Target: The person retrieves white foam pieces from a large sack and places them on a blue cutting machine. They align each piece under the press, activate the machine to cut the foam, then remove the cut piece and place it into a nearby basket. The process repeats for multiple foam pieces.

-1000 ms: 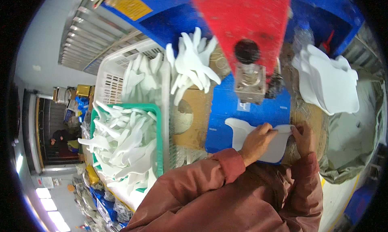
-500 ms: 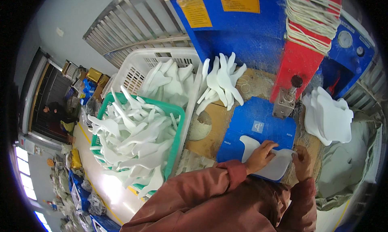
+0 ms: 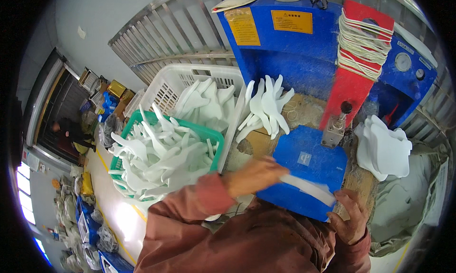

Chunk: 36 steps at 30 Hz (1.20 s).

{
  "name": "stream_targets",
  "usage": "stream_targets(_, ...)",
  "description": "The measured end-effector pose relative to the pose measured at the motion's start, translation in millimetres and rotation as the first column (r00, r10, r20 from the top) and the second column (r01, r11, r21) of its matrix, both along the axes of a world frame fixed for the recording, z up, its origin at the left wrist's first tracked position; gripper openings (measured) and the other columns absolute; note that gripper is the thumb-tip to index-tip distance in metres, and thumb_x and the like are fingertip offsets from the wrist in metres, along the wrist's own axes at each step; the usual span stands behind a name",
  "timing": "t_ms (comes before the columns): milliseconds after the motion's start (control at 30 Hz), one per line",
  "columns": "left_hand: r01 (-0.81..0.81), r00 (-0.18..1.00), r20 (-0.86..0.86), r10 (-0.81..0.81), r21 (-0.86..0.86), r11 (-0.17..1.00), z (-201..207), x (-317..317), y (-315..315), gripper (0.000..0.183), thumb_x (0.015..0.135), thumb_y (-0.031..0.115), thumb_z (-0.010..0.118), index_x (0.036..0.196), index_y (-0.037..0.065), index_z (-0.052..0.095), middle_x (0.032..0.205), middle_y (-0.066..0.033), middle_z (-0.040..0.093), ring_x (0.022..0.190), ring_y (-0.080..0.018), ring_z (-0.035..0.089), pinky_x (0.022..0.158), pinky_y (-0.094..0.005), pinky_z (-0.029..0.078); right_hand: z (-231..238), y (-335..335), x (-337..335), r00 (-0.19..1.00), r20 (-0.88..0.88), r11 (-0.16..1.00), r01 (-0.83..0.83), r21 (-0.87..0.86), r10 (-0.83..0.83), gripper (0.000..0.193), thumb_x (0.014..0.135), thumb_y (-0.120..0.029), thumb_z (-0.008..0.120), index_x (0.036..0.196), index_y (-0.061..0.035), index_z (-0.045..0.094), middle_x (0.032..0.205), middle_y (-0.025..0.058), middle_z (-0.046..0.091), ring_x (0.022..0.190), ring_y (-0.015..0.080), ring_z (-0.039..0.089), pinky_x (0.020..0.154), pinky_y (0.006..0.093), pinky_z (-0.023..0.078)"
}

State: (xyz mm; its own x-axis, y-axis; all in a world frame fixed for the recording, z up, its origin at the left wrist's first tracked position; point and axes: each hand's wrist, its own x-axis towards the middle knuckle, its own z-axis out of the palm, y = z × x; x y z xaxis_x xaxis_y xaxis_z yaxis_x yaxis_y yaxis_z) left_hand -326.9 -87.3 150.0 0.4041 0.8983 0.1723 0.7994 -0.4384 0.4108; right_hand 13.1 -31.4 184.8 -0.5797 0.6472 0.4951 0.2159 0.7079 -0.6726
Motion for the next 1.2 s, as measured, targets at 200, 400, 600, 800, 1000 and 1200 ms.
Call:
stream_targets(200,-0.41,0.744,-0.166,0.647,0.651,0.638,90.6,-141.0,-45.2,0.033,0.089,0.002,0.068,0.122,0.006,0.071,0.11,-0.0121,0.075,0.102,-0.0319,0.072,0.09,-0.0429,0.057,-19.3,11.1,1.8,0.987,0.102,0.967,-0.099,-0.234,0.126,0.035,0.084,0.002,0.078,0.118,-0.0011,0.072,0.113,0.019,0.073,0.098,0.0355,0.073,0.086,0.0421,0.059)
stream_targets(400,-0.474,0.399,0.062,0.915,0.868,0.148,103.9,-344.2,-48.4,0.044,0.098,0.006,0.07,0.142,0.005,0.064,0.13,-0.0171,0.072,0.115,-0.0353,0.069,0.102,-0.0415,0.054,-52.1,14.7,23.7,0.96,0.239,0.959,-0.074,-0.274,0.142,0.026,0.096,-0.012,0.074,0.121,-0.006,0.074,0.114,0.0178,0.075,0.096,0.036,0.075,0.083,0.044,0.061)
stream_targets(600,-0.784,-0.242,-0.499,0.832,0.606,0.135,27.8,-437.4,-5.3,0.097,0.091,0.04,0.08,0.167,0.007,0.03,0.168,-0.0112,0.04,0.152,-0.0276,0.043,0.121,-0.0415,0.04,-64.1,21.2,47.3,0.973,0.229,0.989,0.064,-0.13,-0.033,0.028,0.101,-0.022,0.069,0.126,-0.0099,0.073,0.115,0.0155,0.073,0.097,0.0377,0.072,0.084,0.0479,0.061)
stream_targets(800,-0.736,0.545,-0.362,0.756,0.224,0.639,24.4,-315.9,12.9,0.062,0.092,0.014,0.076,0.148,-0.001,0.054,0.145,-0.0239,0.06,0.132,-0.0415,0.058,0.11,-0.0477,0.047,-30.6,91.5,92.6,0.747,0.204,0.754,0.534,0.384,-0.633,0.055,0.085,-0.018,0.084,0.136,-0.0074,0.065,0.139,0.0161,0.061,0.133,0.0393,0.056,0.109,0.049,0.047)
stream_targets(1000,-0.279,0.948,-0.207,0.243,-0.167,0.946,44.2,-123.1,12.4,0.055,0.086,0.012,0.078,0.137,-0.001,0.064,0.133,-0.025,0.067,0.122,-0.0439,0.065,0.106,-0.0464,0.051,-50.8,151.9,101.4,0.743,0.42,0.85,0.409,0.331,-0.521,0.062,0.083,-0.031,0.086,0.138,-0.013,0.067,0.144,0.0142,0.06,0.133,0.0388,0.057,0.111,0.0508,0.046)
stream_targets(1200,-0.081,0.994,-0.094,0.046,-0.415,0.906,34.7,-10.3,26.8,0.054,0.089,0.015,0.078,0.14,0.002,0.065,0.131,-0.0246,0.07,0.122,-0.0441,0.066,0.104,-0.0456,0.053,-50.1,176.8,126.7,0.879,0.271,0.918,0.355,0.175,-0.392,0.027,0.097,-0.028,0.072,0.118,-0.0122,0.077,0.112,0.0117,0.074,0.099,0.0348,0.072,0.09,0.048,0.057)
